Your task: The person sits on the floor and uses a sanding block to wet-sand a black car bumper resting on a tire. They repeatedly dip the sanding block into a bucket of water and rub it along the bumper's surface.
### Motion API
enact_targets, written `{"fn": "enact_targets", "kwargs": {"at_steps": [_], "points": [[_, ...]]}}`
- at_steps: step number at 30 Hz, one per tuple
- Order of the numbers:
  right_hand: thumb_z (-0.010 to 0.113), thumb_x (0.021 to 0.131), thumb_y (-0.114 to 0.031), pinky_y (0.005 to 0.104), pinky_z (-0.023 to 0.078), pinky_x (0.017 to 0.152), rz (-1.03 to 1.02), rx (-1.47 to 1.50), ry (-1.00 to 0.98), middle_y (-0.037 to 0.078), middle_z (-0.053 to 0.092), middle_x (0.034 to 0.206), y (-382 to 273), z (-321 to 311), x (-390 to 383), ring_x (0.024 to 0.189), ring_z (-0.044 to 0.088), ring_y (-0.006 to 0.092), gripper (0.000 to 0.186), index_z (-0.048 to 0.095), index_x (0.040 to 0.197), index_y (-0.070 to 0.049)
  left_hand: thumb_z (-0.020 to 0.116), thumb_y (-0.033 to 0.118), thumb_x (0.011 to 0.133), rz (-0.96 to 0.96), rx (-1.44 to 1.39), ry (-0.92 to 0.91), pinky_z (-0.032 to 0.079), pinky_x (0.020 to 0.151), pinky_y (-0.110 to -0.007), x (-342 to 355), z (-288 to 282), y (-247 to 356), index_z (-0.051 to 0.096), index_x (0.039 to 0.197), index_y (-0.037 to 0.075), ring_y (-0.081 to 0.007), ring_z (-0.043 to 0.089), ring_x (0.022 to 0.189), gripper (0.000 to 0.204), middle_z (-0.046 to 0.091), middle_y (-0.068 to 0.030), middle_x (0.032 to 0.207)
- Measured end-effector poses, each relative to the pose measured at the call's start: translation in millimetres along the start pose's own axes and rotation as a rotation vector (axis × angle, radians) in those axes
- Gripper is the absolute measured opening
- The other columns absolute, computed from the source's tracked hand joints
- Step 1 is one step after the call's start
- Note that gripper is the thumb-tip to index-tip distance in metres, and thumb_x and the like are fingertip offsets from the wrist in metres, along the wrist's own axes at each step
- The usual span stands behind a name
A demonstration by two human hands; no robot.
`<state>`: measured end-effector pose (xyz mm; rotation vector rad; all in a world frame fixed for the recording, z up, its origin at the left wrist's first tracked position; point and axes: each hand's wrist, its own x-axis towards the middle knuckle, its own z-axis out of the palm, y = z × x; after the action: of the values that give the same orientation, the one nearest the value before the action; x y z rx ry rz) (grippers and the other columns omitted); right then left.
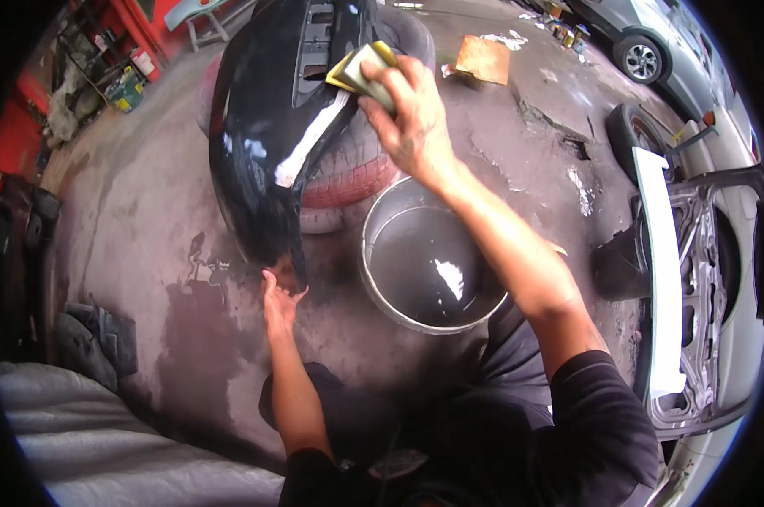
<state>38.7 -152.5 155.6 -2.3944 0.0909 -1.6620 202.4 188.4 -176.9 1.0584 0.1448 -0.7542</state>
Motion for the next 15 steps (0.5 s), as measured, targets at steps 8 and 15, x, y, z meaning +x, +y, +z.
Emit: {"fn": "enact_targets", "kwargs": {"at_steps": [8,15], "points": [[0.084,0.085,-0.004,0.0498,0.054,0.103,0.112,0.045,0.024,0.026,0.059,0.135,5,2,-8,0.12,0.062,0.0471,0.05,0.067,0.132,-0.005,0.069,0.057,0.102,0.034,-0.04,-0.11,0.039,0.111,-0.082,6,-3,0,0.035,0.158,0.025,-0.0413,0.033,0.155,0.073,0.029,-0.0187,0.17],[0.079,0.083,-0.004,0.052,0.052,0.09,0.032,0.059,0.021,0.026,0.06,0.128,1,4,-27,0.108,0.061,0.0451,0.048,0.067,0.129,-0.009,0.064,0.071,0.097,0.064,0.047,-0.023,0.04,0.112,-0.079,3,-2,-2,0.041,0.157,0.027,-0.0377,0.049,0.144,0.078,0.05,-0.011,0.155]]}}
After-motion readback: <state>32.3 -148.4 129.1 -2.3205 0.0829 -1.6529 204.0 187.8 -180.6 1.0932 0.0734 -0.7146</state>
